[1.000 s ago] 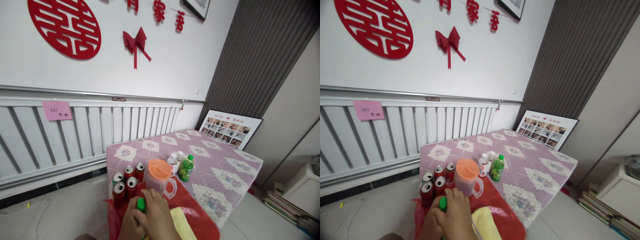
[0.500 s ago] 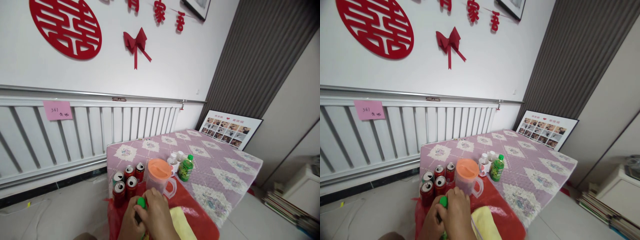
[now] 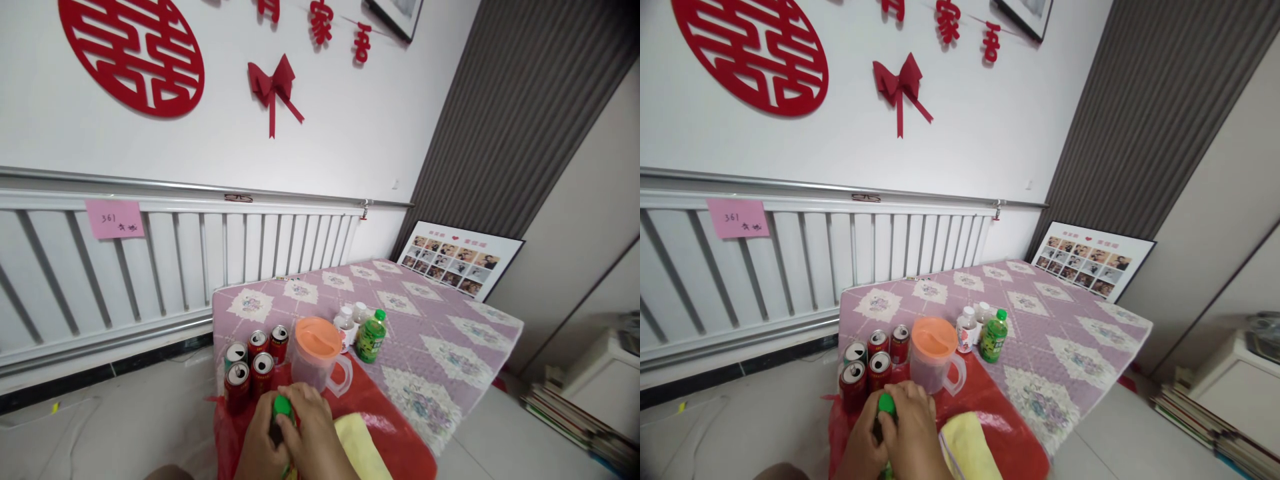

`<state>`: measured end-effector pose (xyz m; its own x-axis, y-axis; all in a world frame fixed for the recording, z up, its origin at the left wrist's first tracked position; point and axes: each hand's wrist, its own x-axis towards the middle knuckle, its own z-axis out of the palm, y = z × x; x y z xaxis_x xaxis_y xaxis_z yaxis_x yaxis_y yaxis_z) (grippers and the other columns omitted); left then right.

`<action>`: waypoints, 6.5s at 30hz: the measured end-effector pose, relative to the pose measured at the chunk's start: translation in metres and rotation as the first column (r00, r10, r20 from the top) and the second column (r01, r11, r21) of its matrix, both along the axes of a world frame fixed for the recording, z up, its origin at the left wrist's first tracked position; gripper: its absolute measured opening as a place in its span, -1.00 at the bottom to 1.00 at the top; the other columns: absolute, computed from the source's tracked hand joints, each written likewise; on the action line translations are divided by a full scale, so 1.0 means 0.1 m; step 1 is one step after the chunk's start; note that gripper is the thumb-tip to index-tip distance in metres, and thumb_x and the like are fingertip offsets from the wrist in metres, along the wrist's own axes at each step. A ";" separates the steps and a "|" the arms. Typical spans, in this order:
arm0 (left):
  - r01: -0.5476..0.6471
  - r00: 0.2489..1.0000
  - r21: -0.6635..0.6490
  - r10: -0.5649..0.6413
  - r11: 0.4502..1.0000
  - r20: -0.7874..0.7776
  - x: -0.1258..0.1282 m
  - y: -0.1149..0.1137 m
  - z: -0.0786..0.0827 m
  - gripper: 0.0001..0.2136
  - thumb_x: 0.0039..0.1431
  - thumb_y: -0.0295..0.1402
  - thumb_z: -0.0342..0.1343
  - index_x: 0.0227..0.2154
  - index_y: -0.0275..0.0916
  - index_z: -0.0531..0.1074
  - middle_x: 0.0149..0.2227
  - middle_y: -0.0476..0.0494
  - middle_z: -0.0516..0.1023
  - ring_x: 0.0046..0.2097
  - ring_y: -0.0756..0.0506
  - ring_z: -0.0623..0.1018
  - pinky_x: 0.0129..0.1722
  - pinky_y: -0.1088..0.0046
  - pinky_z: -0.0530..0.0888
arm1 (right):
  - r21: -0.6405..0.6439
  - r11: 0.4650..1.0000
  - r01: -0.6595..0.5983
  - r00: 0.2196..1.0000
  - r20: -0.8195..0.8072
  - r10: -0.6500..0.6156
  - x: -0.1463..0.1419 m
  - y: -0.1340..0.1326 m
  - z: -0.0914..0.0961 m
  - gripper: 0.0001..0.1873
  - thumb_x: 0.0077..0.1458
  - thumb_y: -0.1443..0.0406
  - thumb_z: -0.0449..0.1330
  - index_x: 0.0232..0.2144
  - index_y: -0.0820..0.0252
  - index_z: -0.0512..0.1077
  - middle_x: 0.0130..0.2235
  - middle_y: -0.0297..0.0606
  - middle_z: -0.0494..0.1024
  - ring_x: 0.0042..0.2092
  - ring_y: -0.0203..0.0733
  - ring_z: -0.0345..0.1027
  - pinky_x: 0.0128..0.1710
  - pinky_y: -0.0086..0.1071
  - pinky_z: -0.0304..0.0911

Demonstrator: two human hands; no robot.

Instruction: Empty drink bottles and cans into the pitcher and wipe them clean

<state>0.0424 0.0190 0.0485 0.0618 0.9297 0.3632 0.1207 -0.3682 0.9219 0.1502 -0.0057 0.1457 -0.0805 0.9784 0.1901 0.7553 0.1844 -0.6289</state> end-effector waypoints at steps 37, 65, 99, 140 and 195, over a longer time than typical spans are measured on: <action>0.032 0.999 -0.015 -0.032 0.999 0.004 -0.01 0.02 -0.06 -0.69 0.05 -0.42 0.03 -0.09 -0.25 0.36 -0.14 -0.21 0.53 -0.12 -0.18 0.53 -0.07 0.26 0.48 | 0.050 0.997 -0.054 0.961 -0.269 0.066 0.02 0.04 -0.30 -0.44 -0.05 0.45 0.09 0.06 0.18 0.40 0.15 -0.10 0.39 0.20 -0.06 0.22 0.22 -0.16 0.11; -0.001 1.000 -0.007 0.001 1.000 -0.022 -0.02 0.00 -0.07 -0.67 0.04 -0.42 0.02 -0.09 -0.25 0.39 -0.07 -0.25 0.54 -0.04 -0.20 0.54 -0.02 0.23 0.48 | 0.121 0.992 -0.027 0.968 -0.246 0.057 0.04 -0.01 -0.25 -0.56 0.02 0.43 0.09 -0.03 0.13 0.47 0.04 -0.14 0.50 0.10 -0.09 0.35 0.14 -0.20 0.23; 0.002 1.000 -0.031 -0.002 1.000 -0.016 -0.02 -0.02 0.02 -0.71 0.04 -0.38 0.04 -0.13 -0.26 0.40 -0.15 -0.24 0.55 -0.15 -0.20 0.55 -0.13 0.25 0.51 | 0.062 0.998 0.018 0.960 -0.279 0.000 0.01 -0.02 -0.24 -0.48 0.00 0.40 0.13 0.06 0.14 0.39 0.14 -0.12 0.43 0.18 -0.06 0.28 0.18 -0.16 0.18; -0.086 0.984 -0.024 0.081 0.996 -0.157 -0.06 -0.02 -0.06 -0.68 -0.01 -0.37 0.13 -0.13 -0.21 0.37 -0.23 -0.08 0.53 -0.23 -0.11 0.54 -0.17 0.33 0.50 | 0.045 0.933 0.356 0.909 0.214 -0.357 0.99 -0.30 -1.01 -0.56 0.13 0.32 0.07 0.07 0.28 0.40 0.09 0.04 0.45 0.12 0.08 0.31 0.10 -0.07 0.24; 0.233 0.956 -0.236 -0.267 0.943 -0.122 -0.16 -0.06 0.13 -0.34 -0.13 -0.43 0.18 0.12 -0.23 0.16 0.06 -0.25 0.41 0.05 -0.23 0.46 0.12 0.12 0.37 | 0.121 0.905 0.409 0.911 -0.106 -0.398 1.26 -0.46 -1.38 -0.50 0.16 0.31 -0.05 0.14 0.25 0.29 0.18 -0.05 0.36 0.21 -0.04 0.22 0.22 -0.14 0.13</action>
<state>0.0261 0.0131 0.0613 0.3406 0.9321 0.1235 0.1931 -0.1979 0.9610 0.2764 -0.0521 0.0079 0.3357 0.8881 0.3141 0.7338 -0.0374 -0.6784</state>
